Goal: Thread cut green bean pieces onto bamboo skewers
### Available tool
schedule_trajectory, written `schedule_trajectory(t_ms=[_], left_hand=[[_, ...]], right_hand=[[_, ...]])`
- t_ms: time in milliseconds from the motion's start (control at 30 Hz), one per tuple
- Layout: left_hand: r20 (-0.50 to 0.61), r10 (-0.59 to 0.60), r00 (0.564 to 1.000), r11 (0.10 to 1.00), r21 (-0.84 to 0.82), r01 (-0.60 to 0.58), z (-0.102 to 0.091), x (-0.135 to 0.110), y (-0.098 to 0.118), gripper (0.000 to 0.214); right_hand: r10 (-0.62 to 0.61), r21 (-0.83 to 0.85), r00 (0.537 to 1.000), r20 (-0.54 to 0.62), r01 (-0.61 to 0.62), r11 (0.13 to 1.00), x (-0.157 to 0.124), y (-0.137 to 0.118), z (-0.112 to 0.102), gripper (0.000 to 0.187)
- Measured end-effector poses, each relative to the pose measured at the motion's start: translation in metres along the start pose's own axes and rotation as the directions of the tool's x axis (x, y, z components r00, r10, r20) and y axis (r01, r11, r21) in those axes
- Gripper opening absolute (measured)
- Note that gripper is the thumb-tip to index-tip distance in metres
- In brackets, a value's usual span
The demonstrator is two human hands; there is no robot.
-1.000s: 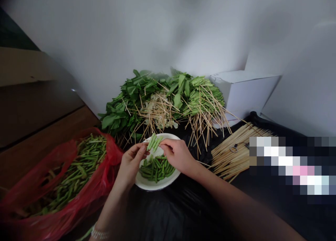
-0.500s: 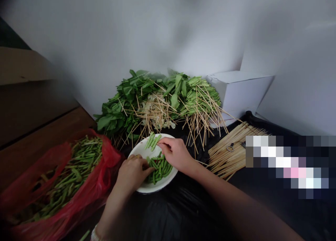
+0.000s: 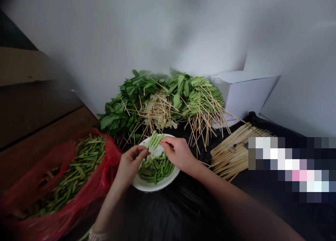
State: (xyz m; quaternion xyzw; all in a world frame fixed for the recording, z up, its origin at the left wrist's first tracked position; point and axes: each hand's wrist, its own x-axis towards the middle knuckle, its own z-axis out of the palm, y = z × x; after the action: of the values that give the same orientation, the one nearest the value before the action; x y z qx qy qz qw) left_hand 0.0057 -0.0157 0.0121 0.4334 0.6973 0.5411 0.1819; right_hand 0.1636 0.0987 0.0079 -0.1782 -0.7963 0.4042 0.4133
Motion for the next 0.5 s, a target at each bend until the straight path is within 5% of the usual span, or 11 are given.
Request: schedule_trajectory(t_ms=[67, 200, 500], left_hand=[[-0.016, -0.112, 0.994, 0.951, -0.291, 0.103, -0.0009, 0.0019, 0.0002, 0.021], [0.064, -0.257, 0.964, 0.701, -0.674, 0.232, -0.0027, 0.0039, 0.0006, 0.032], [0.067, -0.326, 0.943, 0.612, -0.745, 0.264, -0.0066, 0.0035, 0.0026, 0.032]], right_hand=[[0.000, 0.005, 1.000, 0.027, 0.000, 1.000, -0.0004, -0.0009, 0.0002, 0.018], [0.004, 0.018, 0.994, 0.108, -0.006, 1.000, -0.0020, -0.0031, 0.0009, 0.018], [-0.008, 0.001, 0.988, 0.152, 0.008, 1.000, -0.0033, -0.0006, 0.0027, 0.018]])
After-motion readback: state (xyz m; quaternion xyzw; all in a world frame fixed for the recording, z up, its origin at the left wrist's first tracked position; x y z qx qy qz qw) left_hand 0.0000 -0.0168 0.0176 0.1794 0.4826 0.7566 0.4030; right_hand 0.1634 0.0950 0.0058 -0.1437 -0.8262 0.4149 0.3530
